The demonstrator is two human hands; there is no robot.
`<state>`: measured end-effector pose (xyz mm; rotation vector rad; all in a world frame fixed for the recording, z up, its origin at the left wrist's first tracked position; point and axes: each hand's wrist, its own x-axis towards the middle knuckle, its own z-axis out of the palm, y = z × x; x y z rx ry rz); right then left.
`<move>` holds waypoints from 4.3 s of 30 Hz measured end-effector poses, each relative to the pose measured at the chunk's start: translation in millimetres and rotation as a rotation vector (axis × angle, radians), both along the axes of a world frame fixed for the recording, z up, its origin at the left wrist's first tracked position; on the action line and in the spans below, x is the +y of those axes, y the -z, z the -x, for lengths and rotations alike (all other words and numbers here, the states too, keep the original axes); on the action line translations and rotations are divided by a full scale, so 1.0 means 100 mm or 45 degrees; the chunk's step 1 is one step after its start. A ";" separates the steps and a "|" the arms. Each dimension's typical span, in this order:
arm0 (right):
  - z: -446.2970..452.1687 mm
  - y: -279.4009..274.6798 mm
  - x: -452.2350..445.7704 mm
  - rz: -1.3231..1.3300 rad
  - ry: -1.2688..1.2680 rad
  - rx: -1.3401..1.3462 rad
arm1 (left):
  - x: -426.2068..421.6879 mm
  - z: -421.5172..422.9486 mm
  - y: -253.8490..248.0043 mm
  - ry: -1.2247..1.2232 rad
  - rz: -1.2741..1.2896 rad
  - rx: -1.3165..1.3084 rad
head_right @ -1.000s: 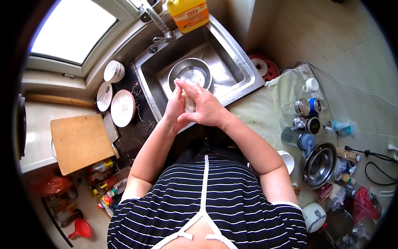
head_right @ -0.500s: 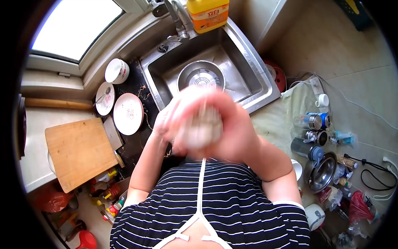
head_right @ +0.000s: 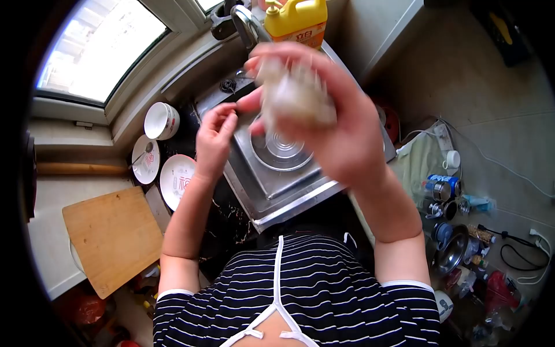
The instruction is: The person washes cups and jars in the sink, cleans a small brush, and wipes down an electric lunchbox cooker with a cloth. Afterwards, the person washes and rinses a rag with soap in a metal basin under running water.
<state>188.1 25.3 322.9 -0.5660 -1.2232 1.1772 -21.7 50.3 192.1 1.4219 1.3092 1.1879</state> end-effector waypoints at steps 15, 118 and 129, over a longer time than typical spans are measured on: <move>0.07 1.46 2.70 1.065 -0.155 1.053 | 2.85 -1.09 -0.92 0.357 -0.034 2.148; 0.74 2.96 0.28 0.113 0.092 -1.172 | -0.04 -0.57 1.39 -0.200 0.935 -1.701; 0.37 2.97 0.49 0.280 0.108 -0.863 | -0.09 -0.55 1.52 -0.422 0.797 -1.799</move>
